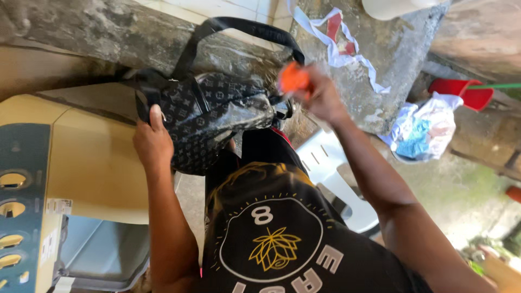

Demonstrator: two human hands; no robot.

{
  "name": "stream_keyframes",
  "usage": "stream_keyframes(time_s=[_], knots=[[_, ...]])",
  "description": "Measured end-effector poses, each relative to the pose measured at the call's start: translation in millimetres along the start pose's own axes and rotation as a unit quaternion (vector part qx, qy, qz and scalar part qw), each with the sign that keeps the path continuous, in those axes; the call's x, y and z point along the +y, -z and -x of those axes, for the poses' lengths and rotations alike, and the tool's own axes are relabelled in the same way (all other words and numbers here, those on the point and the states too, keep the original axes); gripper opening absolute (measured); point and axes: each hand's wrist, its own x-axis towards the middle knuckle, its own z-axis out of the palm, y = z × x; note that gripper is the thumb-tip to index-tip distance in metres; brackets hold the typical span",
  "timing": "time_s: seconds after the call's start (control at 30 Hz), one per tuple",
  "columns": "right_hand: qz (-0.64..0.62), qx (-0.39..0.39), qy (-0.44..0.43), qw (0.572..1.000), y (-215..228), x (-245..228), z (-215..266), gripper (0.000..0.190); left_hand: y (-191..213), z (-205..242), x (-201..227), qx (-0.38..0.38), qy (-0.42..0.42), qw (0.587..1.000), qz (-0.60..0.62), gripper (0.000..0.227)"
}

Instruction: The person cleans a black bag and its strap using a brush and cleaning solution. They scrub the exterior of the bag and the entire length of the strap before rinsing the items under a tap.

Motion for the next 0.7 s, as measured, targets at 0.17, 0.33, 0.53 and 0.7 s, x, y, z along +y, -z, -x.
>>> stream_keyframes(time_s=[0.17,0.33,0.53,0.7], knots=[[0.410,-0.159,-0.175,0.881,-20.7,29.9,-60.5,0.054,-1.5,13.2,-4.6,0.036,0.002,0.998,-0.058,0.071],[0.442,-0.112,-0.097,0.885,-9.7,20.0,-74.7,0.046,-7.4,31.4,26.8,0.169,-0.200,0.964,0.036,0.093],[0.426,-0.096,-0.053,0.898,-9.0,29.6,-78.4,0.047,-94.9,50.3,103.9,0.021,-0.489,0.870,0.065,0.027],[0.407,-0.085,-0.031,0.909,0.2,27.6,-77.6,0.046,-146.1,40.9,136.4,0.060,-0.410,0.907,0.079,0.030]])
